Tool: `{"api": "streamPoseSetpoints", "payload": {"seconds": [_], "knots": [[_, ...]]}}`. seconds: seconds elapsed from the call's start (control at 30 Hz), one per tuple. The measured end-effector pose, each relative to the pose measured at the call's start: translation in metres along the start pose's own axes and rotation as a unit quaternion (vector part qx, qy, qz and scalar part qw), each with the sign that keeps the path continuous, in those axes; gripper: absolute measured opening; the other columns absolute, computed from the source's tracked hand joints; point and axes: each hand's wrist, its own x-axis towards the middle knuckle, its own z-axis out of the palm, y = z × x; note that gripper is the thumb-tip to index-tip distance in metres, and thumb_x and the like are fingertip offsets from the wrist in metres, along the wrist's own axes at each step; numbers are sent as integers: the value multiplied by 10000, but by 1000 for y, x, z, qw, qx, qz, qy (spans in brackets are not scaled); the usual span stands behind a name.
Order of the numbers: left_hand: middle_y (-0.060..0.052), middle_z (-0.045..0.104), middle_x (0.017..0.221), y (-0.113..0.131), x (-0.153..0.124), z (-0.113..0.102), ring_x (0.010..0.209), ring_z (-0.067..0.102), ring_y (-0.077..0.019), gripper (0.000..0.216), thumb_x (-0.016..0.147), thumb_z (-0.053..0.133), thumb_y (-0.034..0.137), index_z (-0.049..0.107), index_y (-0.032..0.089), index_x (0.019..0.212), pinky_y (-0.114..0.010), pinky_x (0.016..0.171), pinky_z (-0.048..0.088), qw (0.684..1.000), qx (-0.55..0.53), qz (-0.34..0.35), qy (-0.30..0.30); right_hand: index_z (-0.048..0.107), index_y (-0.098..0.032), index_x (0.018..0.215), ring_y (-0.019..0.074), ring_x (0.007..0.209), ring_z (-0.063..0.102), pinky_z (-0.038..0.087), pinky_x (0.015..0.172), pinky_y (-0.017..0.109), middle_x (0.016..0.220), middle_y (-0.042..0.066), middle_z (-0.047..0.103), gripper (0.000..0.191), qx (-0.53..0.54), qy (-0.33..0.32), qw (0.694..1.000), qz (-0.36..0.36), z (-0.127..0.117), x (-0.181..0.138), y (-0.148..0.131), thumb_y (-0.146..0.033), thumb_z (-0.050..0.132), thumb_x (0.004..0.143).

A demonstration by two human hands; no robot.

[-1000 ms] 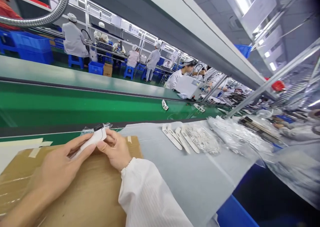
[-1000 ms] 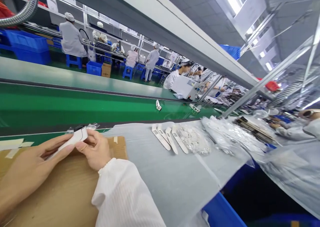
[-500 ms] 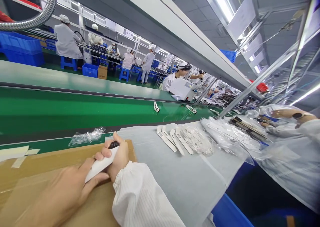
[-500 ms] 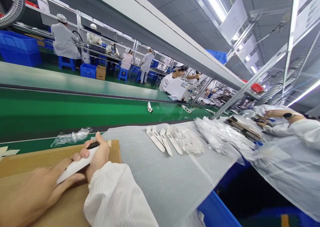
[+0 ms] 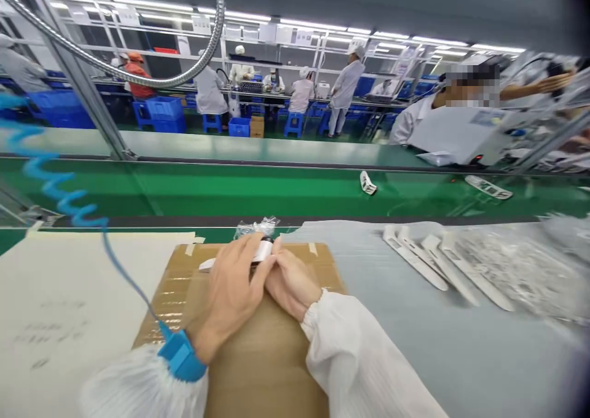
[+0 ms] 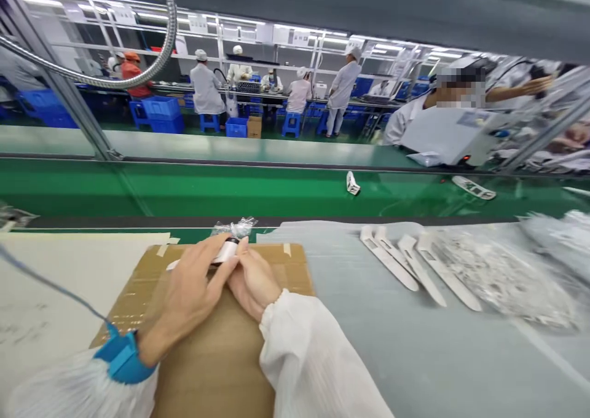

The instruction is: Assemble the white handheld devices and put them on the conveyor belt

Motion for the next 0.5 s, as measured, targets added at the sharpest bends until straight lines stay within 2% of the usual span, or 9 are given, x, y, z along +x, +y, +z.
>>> {"api": "streamPoseSetpoints", "payload": {"seconds": [0.1,0.2,0.3,0.4,0.5], "knots": [[-78,641,1248,3,-1,2,1124,587,-236,306,985,498,334,555,207,1257,-398,972,469,1000,-24,8,15,671,-184,913,227,1091,625,478,1022,406,983,62,716,298,-7,16,1000,3,0,-1,-2,-452,747,807],[-71,635,1252,0,2,1,1134,578,-229,305,982,513,330,544,212,1262,-390,979,463,999,-43,20,1,668,-187,915,226,1075,627,480,1011,406,957,57,709,274,-20,13,1000,15,-1,-1,-7,-434,736,818],[-28,598,1332,-10,4,-4,1212,546,-210,393,962,559,344,487,264,1341,-366,1022,442,997,-55,27,-54,667,-182,936,213,1019,635,489,993,392,916,46,694,250,-19,11,999,28,-4,0,-13,-420,685,862],[-9,618,1309,-17,3,-12,1171,583,-225,484,949,575,345,426,309,1409,-370,943,477,989,-41,-28,-138,657,-201,899,193,936,641,510,958,371,840,12,663,216,15,14,999,30,-10,2,-21,-412,615,913],[-24,680,1182,-18,4,-20,1063,628,-257,351,964,520,388,541,296,1302,-380,846,484,976,-42,-89,-195,654,-211,877,159,851,641,530,906,324,808,3,651,282,44,57,997,18,-16,5,-26,-416,493,982]]}}
